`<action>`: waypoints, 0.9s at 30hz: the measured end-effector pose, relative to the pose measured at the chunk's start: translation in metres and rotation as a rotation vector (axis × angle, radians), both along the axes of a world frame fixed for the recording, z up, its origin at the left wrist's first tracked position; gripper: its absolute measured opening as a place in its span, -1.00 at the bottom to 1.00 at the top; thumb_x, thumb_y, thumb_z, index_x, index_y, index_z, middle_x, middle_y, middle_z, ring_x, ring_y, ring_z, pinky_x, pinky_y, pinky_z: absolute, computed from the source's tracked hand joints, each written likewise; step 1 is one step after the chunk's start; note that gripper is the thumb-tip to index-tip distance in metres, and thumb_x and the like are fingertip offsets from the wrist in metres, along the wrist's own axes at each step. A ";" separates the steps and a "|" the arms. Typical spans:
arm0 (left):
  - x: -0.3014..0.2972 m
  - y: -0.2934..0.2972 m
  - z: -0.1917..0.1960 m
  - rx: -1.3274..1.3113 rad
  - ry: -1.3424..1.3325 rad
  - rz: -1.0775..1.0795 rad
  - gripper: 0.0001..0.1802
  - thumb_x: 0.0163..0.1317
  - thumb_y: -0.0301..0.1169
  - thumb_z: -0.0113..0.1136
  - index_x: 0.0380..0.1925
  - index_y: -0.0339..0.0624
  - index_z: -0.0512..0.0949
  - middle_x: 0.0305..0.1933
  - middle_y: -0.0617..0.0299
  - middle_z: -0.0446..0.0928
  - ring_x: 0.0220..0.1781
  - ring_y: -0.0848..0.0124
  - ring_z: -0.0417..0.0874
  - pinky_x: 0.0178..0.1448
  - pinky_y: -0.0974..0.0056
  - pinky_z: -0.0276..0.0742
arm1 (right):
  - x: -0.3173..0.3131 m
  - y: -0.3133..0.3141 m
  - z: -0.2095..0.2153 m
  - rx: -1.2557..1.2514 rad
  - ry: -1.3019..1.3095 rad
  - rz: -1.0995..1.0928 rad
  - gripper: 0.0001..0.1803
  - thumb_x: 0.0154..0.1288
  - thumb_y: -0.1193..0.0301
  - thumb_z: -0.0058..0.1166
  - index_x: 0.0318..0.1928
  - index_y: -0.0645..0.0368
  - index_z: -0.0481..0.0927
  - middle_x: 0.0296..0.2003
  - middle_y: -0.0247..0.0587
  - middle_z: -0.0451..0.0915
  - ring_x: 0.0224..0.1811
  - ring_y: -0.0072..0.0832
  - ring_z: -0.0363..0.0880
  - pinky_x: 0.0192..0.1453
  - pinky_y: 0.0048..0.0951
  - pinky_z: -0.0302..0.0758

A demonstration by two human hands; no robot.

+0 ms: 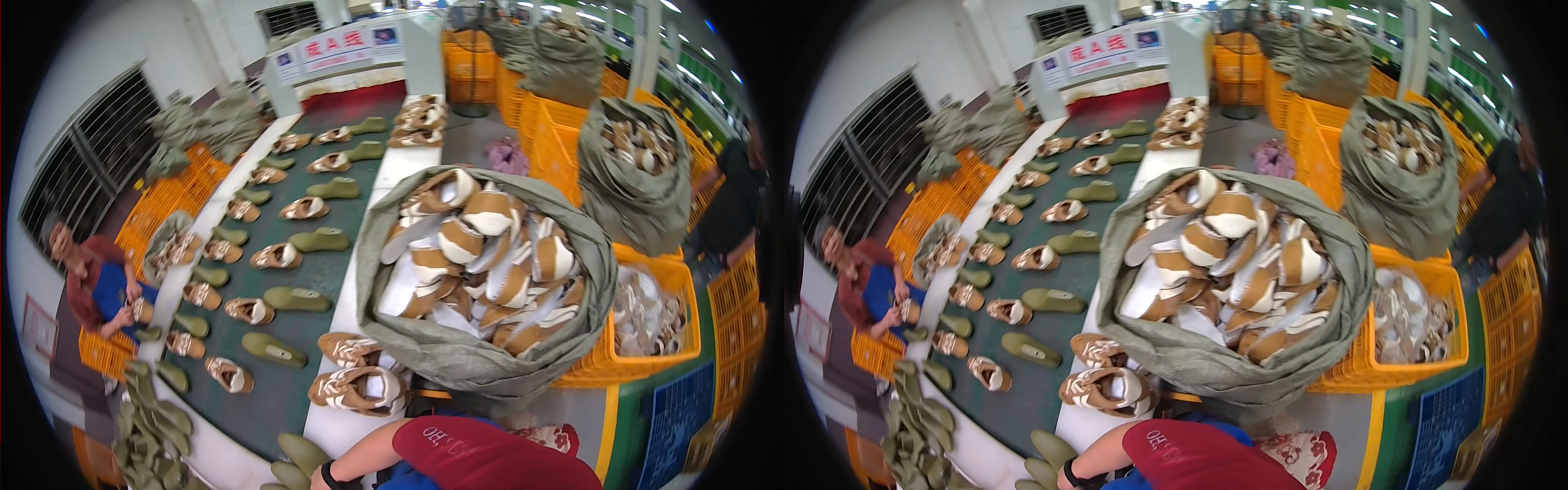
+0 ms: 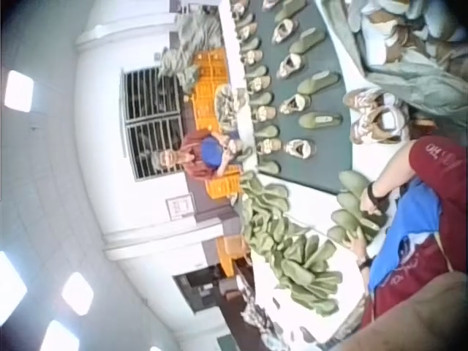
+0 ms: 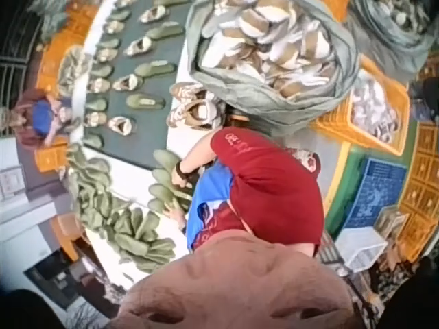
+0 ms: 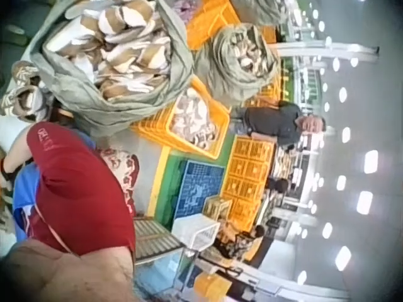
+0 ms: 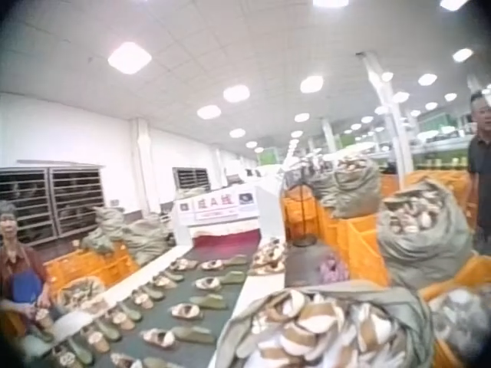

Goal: The recorder is assembling shoes by fitting shoe uppers onto green plastic shoe lasts at a workstation.

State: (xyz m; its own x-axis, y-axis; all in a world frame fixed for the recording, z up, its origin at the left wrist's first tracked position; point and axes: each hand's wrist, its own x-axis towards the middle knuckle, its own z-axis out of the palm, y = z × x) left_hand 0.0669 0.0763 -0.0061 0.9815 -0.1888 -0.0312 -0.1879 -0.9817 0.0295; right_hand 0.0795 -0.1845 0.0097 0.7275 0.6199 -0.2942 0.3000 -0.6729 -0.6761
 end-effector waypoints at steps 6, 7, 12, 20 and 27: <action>0.042 -0.046 -0.001 -0.016 -0.065 -0.233 -0.22 0.13 0.12 0.12 0.24 -0.13 0.28 0.23 -0.26 0.21 0.22 -0.14 0.29 0.28 -0.04 0.23 | -0.010 -0.033 0.001 0.008 -0.059 -0.167 -0.69 0.00 0.27 0.05 -0.30 0.21 0.63 -0.37 -0.04 0.64 -0.26 -0.17 0.63 -0.19 -0.20 0.54; 0.050 -0.053 -0.001 -0.017 -0.072 -0.280 -0.22 0.13 0.12 0.12 0.24 -0.14 0.28 0.23 -0.26 0.21 0.21 -0.14 0.29 0.28 -0.04 0.24 | -0.011 -0.037 0.001 0.011 -0.066 -0.203 -0.69 0.00 0.27 0.05 -0.29 0.21 0.63 -0.37 -0.04 0.64 -0.26 -0.17 0.63 -0.19 -0.20 0.54; 0.088 -0.088 -0.001 -0.048 -0.110 -0.511 -0.22 0.13 0.10 0.12 0.24 -0.14 0.28 0.21 -0.26 0.23 0.20 -0.14 0.30 0.27 -0.04 0.24 | -0.020 -0.049 0.004 0.002 -0.106 -0.379 -0.68 0.02 0.25 0.06 -0.28 0.20 0.61 -0.38 -0.05 0.64 -0.28 -0.18 0.63 -0.21 -0.21 0.53; 0.094 -0.140 -0.020 -0.170 -0.129 -0.821 -0.23 0.13 0.09 0.13 0.23 -0.15 0.28 0.19 -0.26 0.26 0.18 -0.15 0.33 0.26 -0.03 0.26 | -0.053 -0.051 -0.005 -0.078 -0.127 -0.603 -0.67 0.04 0.22 0.07 -0.25 0.19 0.59 -0.41 -0.06 0.63 -0.31 -0.19 0.63 -0.25 -0.22 0.53; 0.073 -0.151 -0.032 -0.287 -0.148 -0.914 -0.24 0.13 0.07 0.13 0.23 -0.16 0.28 0.17 -0.26 0.29 0.16 -0.15 0.35 0.25 -0.03 0.27 | -0.067 -0.037 -0.013 -0.155 -0.140 -0.624 -0.65 0.05 0.19 0.08 -0.23 0.18 0.57 -0.43 -0.07 0.63 -0.34 -0.19 0.63 -0.28 -0.24 0.52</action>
